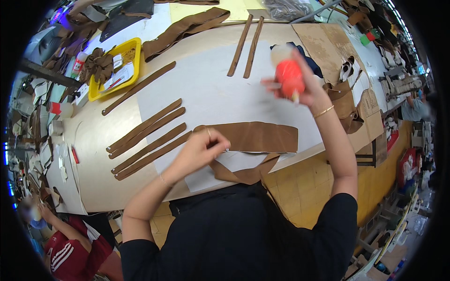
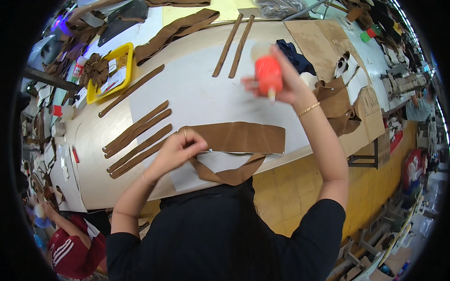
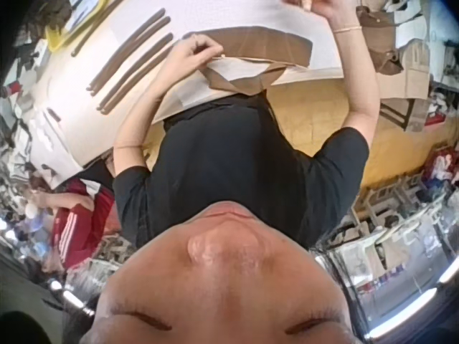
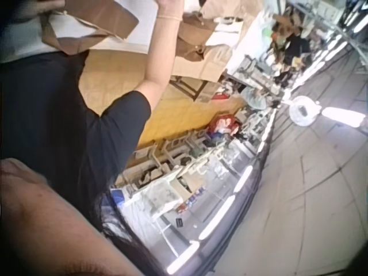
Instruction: The person applies glue from a red-capped bottle to brown leather pieces and strips on a white worktable. They fold and press the glued leather sections together, then apply glue to long leather strips and align them on the table. The person repeats this process with additional leather pieces and strips.
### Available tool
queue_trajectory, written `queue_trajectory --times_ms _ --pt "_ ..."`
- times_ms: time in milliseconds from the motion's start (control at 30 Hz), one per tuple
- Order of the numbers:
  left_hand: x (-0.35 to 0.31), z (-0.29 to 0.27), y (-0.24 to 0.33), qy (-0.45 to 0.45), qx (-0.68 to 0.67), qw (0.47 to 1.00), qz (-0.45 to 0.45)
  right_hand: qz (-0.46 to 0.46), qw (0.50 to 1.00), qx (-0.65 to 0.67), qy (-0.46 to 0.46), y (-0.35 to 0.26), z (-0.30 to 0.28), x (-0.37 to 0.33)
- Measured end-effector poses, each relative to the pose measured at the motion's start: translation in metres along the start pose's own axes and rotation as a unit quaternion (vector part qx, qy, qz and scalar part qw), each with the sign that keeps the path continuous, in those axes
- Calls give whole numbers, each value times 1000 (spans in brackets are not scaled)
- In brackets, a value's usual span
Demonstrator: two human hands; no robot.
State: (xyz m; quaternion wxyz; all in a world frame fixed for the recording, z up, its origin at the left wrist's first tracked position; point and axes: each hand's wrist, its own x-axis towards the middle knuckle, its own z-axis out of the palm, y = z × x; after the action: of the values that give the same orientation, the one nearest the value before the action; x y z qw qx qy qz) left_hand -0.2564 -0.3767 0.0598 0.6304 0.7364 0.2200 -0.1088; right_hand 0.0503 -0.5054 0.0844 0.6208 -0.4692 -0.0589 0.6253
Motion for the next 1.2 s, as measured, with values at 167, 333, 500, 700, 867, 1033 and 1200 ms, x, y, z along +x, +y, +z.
queue_trajectory --times_ms 167,333,500,700,867,1033,1200 --pt "-33 54 -44 -19 -562 807 -180 215 963 -161 -9 58 8 11" --pt "-36 56 -62 33 -680 728 -84 227 957 -183 9 63 30 9" --pt "-22 72 -53 77 -708 700 -53 224 972 -72 -1 59 18 -6" --pt "8 81 -35 -63 -762 636 -99 149 979 120 -71 56 4 -37" --pt "30 65 -17 27 -741 670 36 115 983 129 -67 55 0 -49" --pt "22 32 17 4 -711 700 63 97 990 64 -73 56 2 -44" --pt "-8 13 46 45 -509 846 151 -114 993 2 -5 32 32 -41"
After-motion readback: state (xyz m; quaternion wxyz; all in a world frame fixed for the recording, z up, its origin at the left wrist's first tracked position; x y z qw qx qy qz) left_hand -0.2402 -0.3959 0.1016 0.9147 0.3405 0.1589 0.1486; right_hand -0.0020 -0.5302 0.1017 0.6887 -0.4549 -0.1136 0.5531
